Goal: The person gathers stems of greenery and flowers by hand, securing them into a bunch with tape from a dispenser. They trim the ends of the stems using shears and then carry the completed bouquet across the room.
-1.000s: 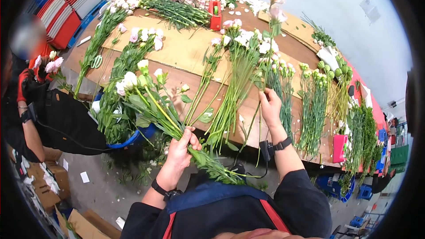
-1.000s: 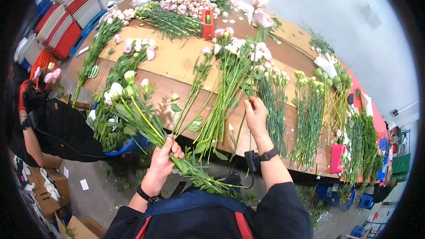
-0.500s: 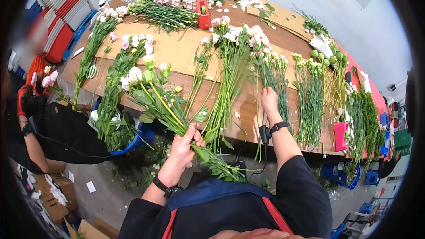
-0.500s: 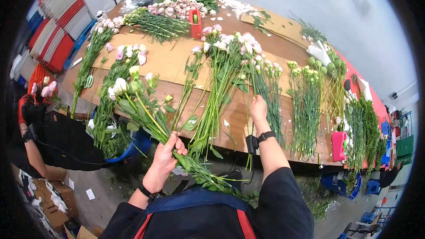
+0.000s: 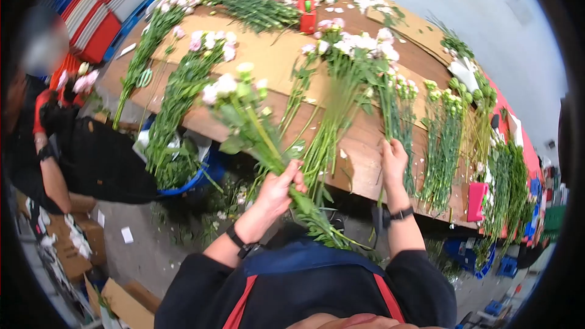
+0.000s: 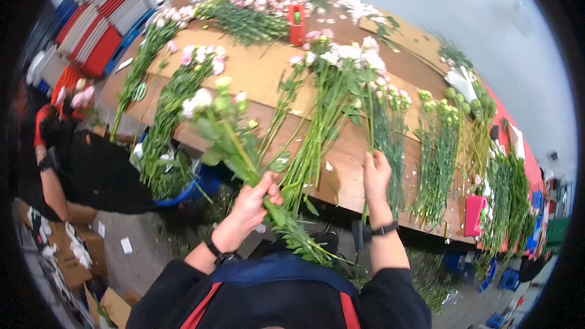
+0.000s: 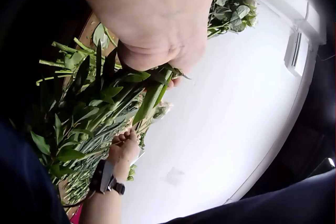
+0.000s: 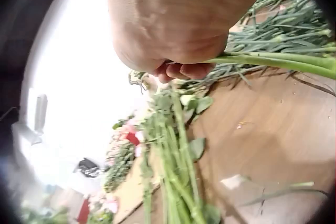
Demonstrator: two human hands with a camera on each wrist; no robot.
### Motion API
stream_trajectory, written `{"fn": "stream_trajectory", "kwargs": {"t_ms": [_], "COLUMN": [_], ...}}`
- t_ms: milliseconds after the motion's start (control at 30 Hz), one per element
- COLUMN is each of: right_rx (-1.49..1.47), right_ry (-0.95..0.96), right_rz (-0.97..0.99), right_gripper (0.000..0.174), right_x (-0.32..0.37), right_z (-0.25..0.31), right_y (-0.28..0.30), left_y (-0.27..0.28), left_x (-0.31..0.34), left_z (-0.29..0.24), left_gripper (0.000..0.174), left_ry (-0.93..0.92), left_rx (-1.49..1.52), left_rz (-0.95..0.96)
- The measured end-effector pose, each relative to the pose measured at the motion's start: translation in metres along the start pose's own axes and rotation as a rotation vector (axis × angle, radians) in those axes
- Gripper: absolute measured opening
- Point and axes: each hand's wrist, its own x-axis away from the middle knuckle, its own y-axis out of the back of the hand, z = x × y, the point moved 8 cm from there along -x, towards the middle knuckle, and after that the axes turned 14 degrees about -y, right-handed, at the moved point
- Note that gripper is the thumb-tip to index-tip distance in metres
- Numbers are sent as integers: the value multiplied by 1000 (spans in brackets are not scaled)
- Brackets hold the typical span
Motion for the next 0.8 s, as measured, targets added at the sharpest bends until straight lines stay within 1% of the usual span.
{"fn": "stream_trajectory", "kwargs": {"t_ms": [33,67,167,200,233,267,333,367,400,433,467,500,533,567,600,633,667,733,800], "right_rx": [30,114,96,83,82,106,496,522,547,654,722,789,855,804,668,648,625,490,385], "right_ry": [-3,1,-64,-79,-53,-92,340,386,432,447,504,556,602,236,154,92,29,104,221], "right_rz": [67,85,238,300,350,383,438,463,489,548,467,380,287,399,351,346,337,325,253], "right_gripper": [23,21,16,16,16,18,29,34,40,57,62,66,71,79,66,57,49,36,34], "right_x": [27,56,125,142,156,167,187,197,205,207,209,212,214,198,187,172,155,141,132], "right_z": [8,20,28,25,22,18,37,42,48,38,37,36,33,2,-7,-30,-55,-71,-68], "right_y": [1,1,-6,-10,-16,-20,-30,-29,-24,-17,-3,10,27,46,67,88,115,175,250], "left_y": [-6,-11,-31,-38,-44,-51,-68,-74,-78,-83,-91,-101,-115,-130,-144,-162,-173,-211,-247], "left_x": [-2,-2,-1,2,5,8,13,18,19,21,25,30,34,40,48,58,62,84,103], "left_z": [5,12,27,33,37,41,53,59,67,74,84,95,112,131,152,169,195,232,273], "left_gripper": [30,29,31,33,38,43,40,25,21,19,19,27,27,26,26,26,22,20,31], "left_ry": [10,21,9,2,-28,-58,-110,-47,-54,-58,-58,-114,-105,-90,-68,-67,-84,32,7], "left_rx": [4,9,69,69,41,11,-41,-35,-64,-94,-126,-171,-120,-69,-20,-14,-42,-122,-433], "left_rz": [17,36,82,114,127,143,196,151,158,166,176,123,127,130,132,134,156,228,602]}}
